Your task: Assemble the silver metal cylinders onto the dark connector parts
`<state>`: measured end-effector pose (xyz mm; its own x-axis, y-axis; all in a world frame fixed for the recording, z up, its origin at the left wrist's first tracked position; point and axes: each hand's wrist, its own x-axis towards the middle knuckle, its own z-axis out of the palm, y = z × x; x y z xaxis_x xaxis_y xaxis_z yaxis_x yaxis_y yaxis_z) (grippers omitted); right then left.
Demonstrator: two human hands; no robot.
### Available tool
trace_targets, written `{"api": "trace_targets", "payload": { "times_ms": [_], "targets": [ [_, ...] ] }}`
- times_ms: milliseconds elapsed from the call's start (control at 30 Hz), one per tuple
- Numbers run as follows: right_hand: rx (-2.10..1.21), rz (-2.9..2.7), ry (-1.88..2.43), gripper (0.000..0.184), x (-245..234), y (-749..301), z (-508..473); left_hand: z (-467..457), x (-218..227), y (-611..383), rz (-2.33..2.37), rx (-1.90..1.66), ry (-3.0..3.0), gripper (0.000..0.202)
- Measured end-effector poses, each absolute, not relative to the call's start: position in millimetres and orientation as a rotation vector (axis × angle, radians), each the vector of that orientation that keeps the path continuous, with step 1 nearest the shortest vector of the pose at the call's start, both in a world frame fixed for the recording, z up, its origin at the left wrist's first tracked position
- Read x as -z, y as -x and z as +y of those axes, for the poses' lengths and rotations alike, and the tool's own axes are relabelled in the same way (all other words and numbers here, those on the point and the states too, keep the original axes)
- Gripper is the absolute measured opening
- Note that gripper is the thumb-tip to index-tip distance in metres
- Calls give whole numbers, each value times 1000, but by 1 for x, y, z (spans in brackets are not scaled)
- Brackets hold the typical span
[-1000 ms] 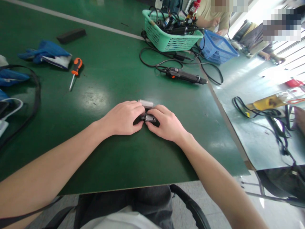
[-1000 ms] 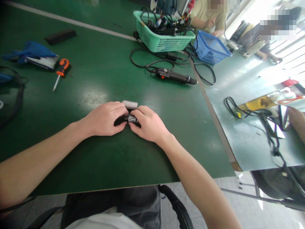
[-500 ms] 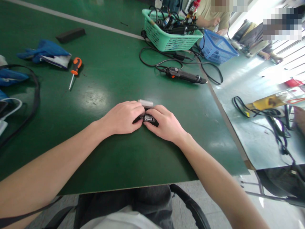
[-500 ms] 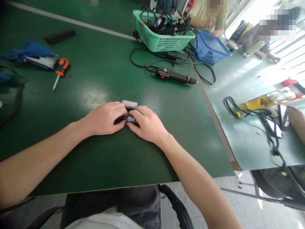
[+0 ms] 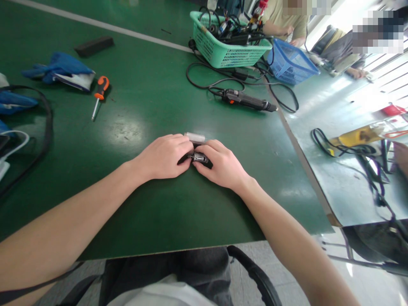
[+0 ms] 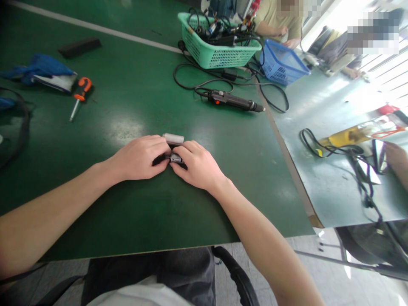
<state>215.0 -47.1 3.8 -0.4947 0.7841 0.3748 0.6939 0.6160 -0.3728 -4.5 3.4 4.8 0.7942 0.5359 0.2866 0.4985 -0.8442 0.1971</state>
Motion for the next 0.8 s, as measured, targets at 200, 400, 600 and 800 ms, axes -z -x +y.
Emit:
{"api": "trace_targets", "payload": {
  "times_ms": [200, 400, 600, 800],
  "targets": [
    [-227, -2324, 1165, 12, -5, -214, -47, 3, -6, 4, 842, -515, -2863, 14],
    [-233, -2320, 1164, 13, -4, -215, -47, 3, -5, 5, 855, -496, -2874, 15],
    [-234, -2323, 1170, 14, -4, -216, -46, 4, -5, 5, 863, -493, -2864, 15],
    [-234, -2326, 1183, 15, -4, -216, -47, 3, -6, 4, 881, -486, -2862, 14]
  ]
}}
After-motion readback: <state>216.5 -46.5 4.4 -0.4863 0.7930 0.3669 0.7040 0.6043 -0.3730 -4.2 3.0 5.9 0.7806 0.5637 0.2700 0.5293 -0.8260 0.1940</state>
